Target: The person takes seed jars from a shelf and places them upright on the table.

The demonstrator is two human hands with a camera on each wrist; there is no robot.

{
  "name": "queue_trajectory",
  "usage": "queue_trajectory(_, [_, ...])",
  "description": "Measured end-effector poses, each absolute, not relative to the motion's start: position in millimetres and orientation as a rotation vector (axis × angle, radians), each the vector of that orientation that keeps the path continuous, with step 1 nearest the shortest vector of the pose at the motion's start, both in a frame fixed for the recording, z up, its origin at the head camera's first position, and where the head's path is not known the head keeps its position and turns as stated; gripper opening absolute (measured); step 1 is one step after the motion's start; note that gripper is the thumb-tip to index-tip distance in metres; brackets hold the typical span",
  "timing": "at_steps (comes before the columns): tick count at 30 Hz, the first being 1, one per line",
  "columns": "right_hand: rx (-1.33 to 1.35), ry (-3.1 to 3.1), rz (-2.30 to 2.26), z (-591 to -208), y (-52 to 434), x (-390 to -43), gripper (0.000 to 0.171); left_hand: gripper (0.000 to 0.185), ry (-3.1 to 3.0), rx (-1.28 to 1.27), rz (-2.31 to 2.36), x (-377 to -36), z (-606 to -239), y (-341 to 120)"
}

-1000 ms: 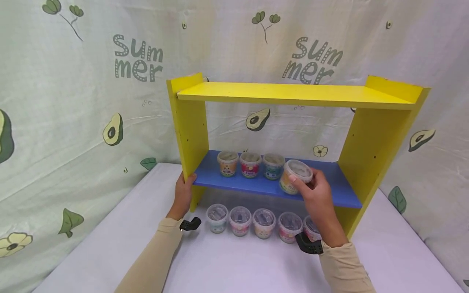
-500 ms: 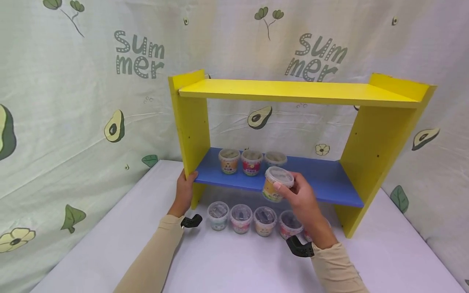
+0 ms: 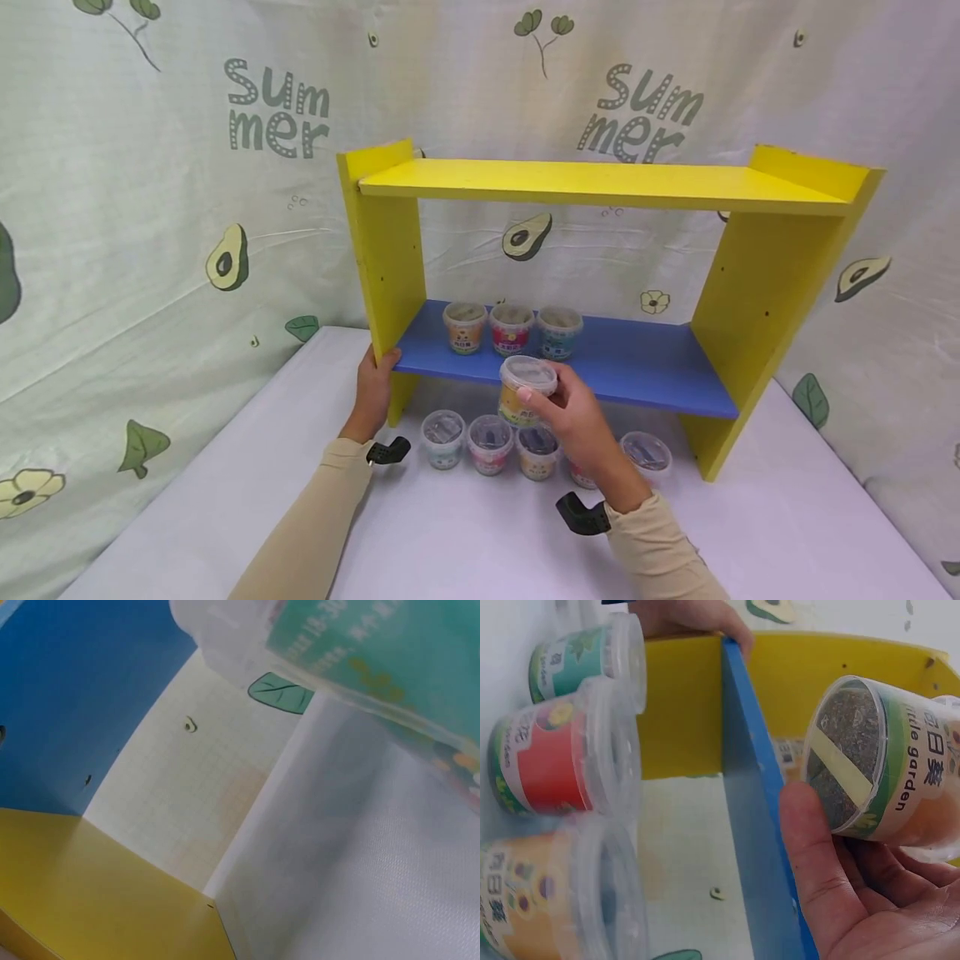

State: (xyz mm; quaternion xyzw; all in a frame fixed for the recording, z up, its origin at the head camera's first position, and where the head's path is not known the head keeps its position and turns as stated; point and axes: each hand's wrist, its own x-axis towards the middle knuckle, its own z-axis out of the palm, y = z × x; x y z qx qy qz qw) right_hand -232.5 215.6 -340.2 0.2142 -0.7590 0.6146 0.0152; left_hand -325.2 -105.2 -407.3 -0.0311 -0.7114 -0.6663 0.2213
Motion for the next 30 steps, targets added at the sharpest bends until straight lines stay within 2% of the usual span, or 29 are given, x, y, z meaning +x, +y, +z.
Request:
queue_trajectory(5, [0.726, -2.373, 1.967, -347.4, 201.4, -229.5, 0.056, 0.043, -1.947, -0.114, -1.837, -323.3, -404.5, -105.1])
queue_trajectory(20, [0.910, -2.527, 1.939, -386.4, 150.3, -209.3, 0.057, 0.047, -1.914, -0.133, -1.821, -322.8, -411.3, -106.8])
queue_trajectory(30, [0.867, -2.538, 1.881, -403.6, 135.4, -202.2, 0.060, 0.047, -1.930, -0.148, -1.835, -321.7, -408.6, -106.5])
